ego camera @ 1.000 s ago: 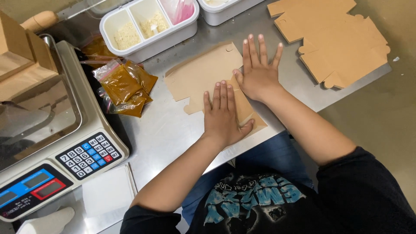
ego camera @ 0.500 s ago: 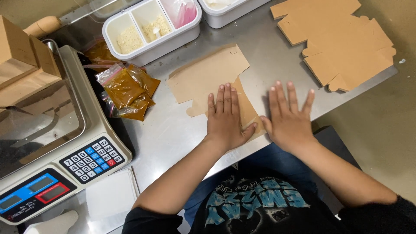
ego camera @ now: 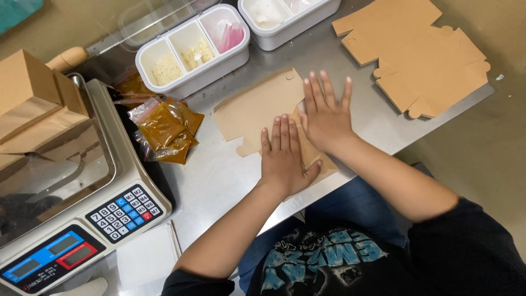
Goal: The person assembles a flat cardboard box blank by folding along pre-scored lines and pressing the flaps to form a three-dimensional box. They repeatedly fold and press the edges to secure the shape on a stainless steel countertop.
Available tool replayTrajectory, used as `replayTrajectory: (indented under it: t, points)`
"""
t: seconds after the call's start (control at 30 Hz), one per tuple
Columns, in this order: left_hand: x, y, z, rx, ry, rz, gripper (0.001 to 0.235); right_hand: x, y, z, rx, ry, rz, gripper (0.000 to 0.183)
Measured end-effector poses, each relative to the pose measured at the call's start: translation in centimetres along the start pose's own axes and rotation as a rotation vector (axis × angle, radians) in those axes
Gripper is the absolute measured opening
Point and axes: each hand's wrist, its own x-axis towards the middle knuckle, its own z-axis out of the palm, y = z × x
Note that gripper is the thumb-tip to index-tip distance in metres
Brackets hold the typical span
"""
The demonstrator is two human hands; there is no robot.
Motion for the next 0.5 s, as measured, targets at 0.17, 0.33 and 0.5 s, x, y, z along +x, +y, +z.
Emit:
replayTrajectory:
  t: [0.17,0.33,0.5]
  points:
    - [0.1,0.0,0.1,0.005,0.000,-0.001,0.090,-6.1,1.1,0.3,-0.003,-0.062,-0.021,0.059]
    - [0.1,0.1,0.0,-0.008,0.015,0.003,0.090,-10.1,2.5,1.0,-0.055,-0.114,-0.040,0.059]
    - [0.2,0.1,0.4,0.003,0.018,0.003,0.090,-7.8,2.1,0.3,-0.021,-0.130,-0.084,0.061]
